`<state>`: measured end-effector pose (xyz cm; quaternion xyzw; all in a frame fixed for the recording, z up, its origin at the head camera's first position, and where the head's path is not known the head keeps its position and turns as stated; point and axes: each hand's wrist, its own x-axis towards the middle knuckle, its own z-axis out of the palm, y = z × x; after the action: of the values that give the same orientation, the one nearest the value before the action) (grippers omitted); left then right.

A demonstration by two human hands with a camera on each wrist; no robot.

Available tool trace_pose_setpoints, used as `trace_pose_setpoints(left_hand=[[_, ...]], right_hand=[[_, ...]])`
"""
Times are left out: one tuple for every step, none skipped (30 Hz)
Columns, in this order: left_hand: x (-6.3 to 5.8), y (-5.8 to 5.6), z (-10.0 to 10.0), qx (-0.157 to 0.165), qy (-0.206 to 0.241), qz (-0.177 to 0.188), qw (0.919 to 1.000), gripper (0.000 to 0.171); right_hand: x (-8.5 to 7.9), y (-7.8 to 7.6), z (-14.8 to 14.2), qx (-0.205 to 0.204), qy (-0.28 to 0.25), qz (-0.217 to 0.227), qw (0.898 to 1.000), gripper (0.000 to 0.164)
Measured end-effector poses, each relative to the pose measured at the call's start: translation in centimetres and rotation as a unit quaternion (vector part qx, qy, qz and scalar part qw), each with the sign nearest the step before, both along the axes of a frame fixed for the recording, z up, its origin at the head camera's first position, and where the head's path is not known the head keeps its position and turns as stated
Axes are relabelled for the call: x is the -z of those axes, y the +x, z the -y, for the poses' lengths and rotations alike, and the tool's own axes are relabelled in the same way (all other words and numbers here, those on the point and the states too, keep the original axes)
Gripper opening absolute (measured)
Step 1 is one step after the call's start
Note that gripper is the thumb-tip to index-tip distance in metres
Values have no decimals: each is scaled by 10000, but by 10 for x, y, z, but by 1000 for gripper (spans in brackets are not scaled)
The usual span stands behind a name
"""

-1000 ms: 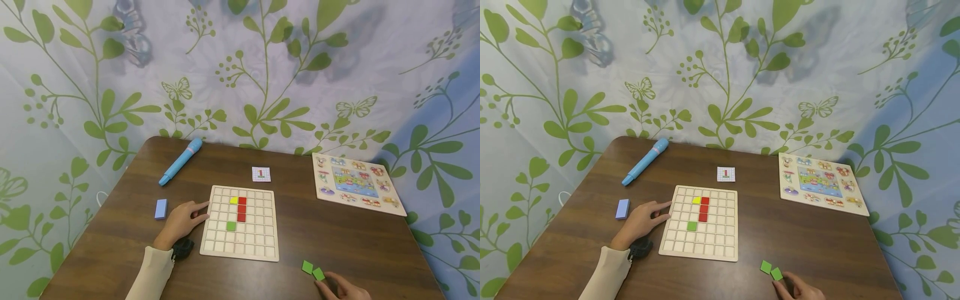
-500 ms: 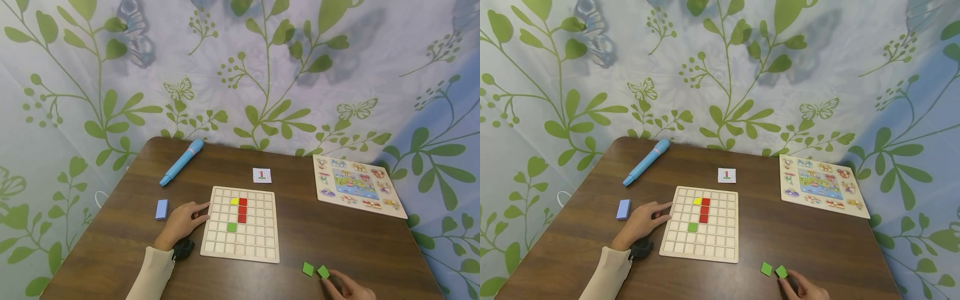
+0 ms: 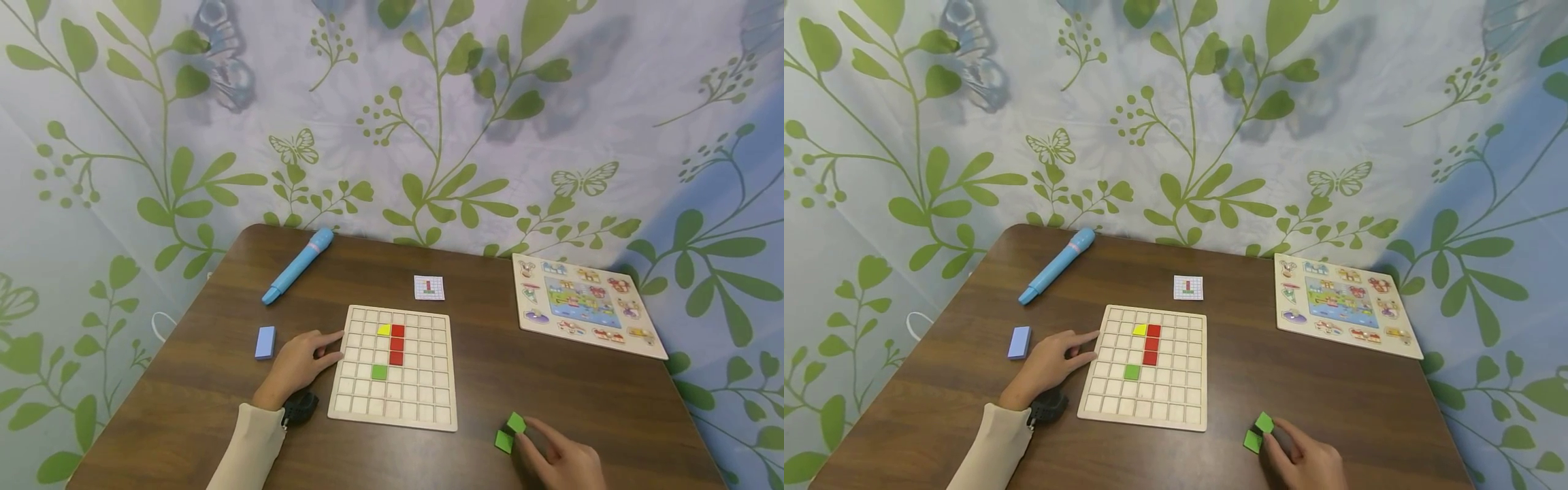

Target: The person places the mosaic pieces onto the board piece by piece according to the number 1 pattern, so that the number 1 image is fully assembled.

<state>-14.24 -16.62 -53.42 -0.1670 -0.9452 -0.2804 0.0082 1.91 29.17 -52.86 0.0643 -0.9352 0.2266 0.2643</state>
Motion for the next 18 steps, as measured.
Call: trace_pose_setpoints(left_hand=[[0, 0, 0, -8, 1, -4, 10000, 48], [1, 0, 0, -21, 9, -14, 10000, 48], [1, 0, 0, -31, 19, -24, 10000, 48], [1, 1, 0, -41, 23, -35, 10000, 48], [1, 1, 0, -51, 15, -38, 10000, 48], [1, 1, 0, -65, -3, -18, 10000, 48], [1, 1, 0, -66, -10, 3, 10000, 48], [0, 1, 0, -70, -28, 30, 10000, 48], [0, 1, 0, -61, -33, 61, 10000, 49], [-1, 1, 0, -63, -49, 97, 9999, 49], [-1, 1, 0, -63, -61, 131, 9999, 50], [-2, 1, -1, -63, -58, 155, 9998, 50], [-2, 1, -1, -56, -44, 156, 9999, 50], [-2, 1, -1, -55, -36, 142, 9999, 50], [-3, 0, -1, -59, -26, 140, 9999, 50], [-3, 0, -1, -69, -28, 131, 9999, 50], [-3, 0, 0, -69, -20, 114, 9999, 50], [-3, 0, 0, -72, -20, 102, 9999, 50]], right_hand=[[-1, -3, 2, -130, 12, -43, 9999, 38], [-3, -6, 4, -234, 12, -56, 9997, 39], [-5, -9, 6, -323, 19, -60, 9995, 39], [-6, -12, 9, -383, 26, -38, 9993, 39], [-8, -15, 12, -408, 46, 22, 9992, 38], [-10, -18, 15, -427, 68, 57, 9990, 37], [-12, -21, 18, -444, 88, 91, 9989, 36], [-13, -24, 21, -464, 94, 115, 9988, 35], [-15, -27, 24, -531, 86, 79, 9985, 35], [-15, -30, 26, -609, 86, 3, 9981, 36], [-16, -33, 28, -695, 57, -84, 9975, 37], [-17, -36, 30, -786, 33, -159, 9968, 37], [-18, -39, 32, -873, 5, -227, 9959, 38], [-19, -41, 34, -946, -29, -258, 9952, 38], [-20, -43, 36, -1021, -43, -300, 9943, 39], [-21, -46, 38, -1055, -53, -302, 9939, 38], [-23, -48, 41, -1061, -64, -248, 9940, 38], [-25, -50, 44, -1089, -62, -215, 9938, 37]])
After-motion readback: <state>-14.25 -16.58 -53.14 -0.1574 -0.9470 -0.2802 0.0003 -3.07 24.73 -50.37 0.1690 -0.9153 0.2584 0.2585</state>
